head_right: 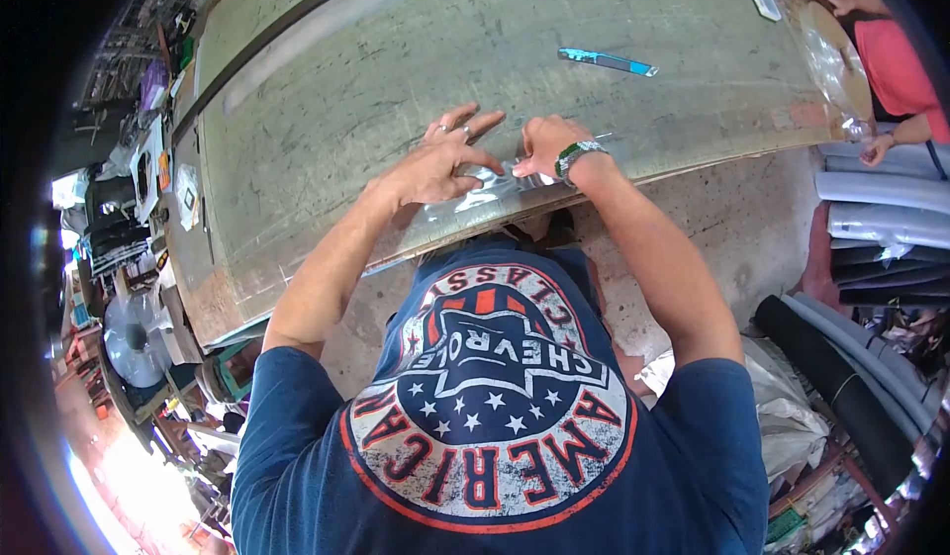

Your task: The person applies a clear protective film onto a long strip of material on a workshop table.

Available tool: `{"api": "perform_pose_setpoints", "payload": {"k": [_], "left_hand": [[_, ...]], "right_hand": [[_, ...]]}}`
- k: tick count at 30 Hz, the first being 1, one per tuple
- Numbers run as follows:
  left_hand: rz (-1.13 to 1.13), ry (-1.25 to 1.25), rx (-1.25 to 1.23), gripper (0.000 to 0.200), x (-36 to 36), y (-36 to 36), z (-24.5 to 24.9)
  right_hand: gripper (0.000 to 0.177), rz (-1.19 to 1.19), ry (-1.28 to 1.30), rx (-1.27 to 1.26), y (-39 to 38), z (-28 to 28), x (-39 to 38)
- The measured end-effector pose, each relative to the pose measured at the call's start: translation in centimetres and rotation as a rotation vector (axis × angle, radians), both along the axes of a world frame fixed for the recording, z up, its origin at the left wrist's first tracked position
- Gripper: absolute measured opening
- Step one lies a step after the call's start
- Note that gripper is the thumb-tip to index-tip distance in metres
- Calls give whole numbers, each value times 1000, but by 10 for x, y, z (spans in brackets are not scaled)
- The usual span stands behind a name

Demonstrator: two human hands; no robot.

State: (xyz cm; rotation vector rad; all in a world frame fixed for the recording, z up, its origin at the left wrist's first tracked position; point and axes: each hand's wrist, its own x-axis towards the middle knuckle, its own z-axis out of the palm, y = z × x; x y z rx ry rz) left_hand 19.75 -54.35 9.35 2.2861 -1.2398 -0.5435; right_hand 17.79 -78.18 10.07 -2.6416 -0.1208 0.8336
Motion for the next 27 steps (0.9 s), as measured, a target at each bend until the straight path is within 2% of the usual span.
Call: {"api": "perform_pose_setpoints", "payload": {"k": [3,6,10,11,13,15,17,20,24,27], "left_hand": [[-14,-3,24,42,0,-3,-5],[16,-6,51,42,-2,-3,-6],[42,30,57,45,0,-1,-8],[47,47,63,46,-1,-2,-8],[55,41,63,46,1,-2,-10],[71,58,71,46,-2,-1,-12],[79,76,83,45,-2,-3,-10],[101,99,115,46,-2,-6,-7],[119,101,118,49,-1,-8,-8],[131,114,113,49,-3,-9,-10]], "right_hand": [[44,23,32,-9,1,7,0],[40,9,-73,24,-2,-3,-3],[46,28,-11,-1,-10,1,1],[48,59,-65,-10,-19,-6,3],[41,-3,-192,83,-44,9,11],[32,-120,-500,214,-82,-12,33],[29,-103,-848,82,-115,-29,54],[33,-45,-815,-113,-142,-55,66],[21,-127,-584,27,-145,-44,77],[17,-27,-493,-4,-159,-50,98]]}}
